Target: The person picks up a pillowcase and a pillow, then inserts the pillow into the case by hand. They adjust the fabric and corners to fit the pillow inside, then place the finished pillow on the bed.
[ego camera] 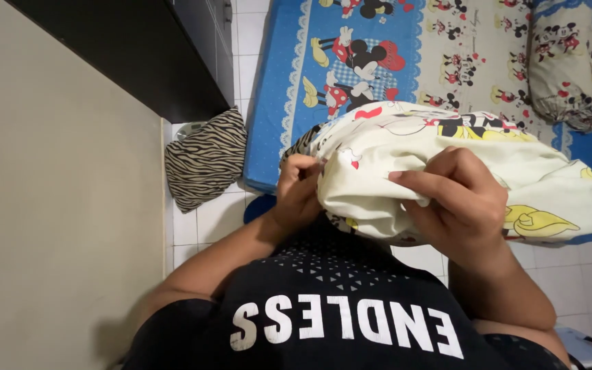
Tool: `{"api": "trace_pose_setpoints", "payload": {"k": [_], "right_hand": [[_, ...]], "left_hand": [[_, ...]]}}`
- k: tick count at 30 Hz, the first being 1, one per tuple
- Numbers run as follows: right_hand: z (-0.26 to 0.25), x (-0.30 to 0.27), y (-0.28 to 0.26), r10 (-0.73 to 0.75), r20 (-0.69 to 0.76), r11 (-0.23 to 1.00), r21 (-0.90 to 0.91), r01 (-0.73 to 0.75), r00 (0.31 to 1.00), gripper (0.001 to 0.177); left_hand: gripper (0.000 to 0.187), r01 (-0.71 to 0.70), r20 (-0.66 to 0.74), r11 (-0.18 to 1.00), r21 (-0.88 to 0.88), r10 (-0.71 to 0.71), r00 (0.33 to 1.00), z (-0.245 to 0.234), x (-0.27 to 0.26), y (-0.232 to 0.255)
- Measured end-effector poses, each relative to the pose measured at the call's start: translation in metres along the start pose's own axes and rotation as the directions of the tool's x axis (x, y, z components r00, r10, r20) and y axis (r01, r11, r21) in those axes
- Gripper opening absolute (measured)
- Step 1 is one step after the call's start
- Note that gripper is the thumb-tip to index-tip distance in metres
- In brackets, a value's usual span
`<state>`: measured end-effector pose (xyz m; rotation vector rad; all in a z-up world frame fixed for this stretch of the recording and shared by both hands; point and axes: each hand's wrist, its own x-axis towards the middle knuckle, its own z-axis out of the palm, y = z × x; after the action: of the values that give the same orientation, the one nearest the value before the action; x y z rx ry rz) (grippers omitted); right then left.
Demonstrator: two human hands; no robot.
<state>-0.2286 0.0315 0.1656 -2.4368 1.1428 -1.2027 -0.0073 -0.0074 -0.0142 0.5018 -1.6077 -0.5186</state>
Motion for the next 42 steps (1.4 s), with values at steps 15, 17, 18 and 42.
{"api": "trace_pose_setpoints", "payload": {"k": [15,17,18,42], "right_hand": [[0.03,0.022,0.012,-0.283,0.157,0.925,-0.216,0.313,0.946,0.034],[0.034,0.02,0.017,-0.289,0.135,0.883,-0.345,0.318,0.948,0.036],[0.034,0.017,0.024,-0.29,0.136,0.882,-0.346,0.319,0.947,0.036],[0.019,0.008,0.053,-0.204,-0.052,0.96,-0.207,0.19,0.977,0.009]], "left_hand": [[0.029,-0.079,-0.07,0.99,0.119,0.087,0.994,-0.007,0.0,-0.033],[0.024,-0.058,-0.087,0.997,0.059,0.063,0.994,-0.006,0.008,-0.028],[0.024,-0.058,-0.088,0.997,0.059,0.063,0.994,-0.009,0.006,-0.035],[0.035,-0.361,0.288,0.834,0.417,0.255,0.923,-0.019,-0.05,-0.103]]}}
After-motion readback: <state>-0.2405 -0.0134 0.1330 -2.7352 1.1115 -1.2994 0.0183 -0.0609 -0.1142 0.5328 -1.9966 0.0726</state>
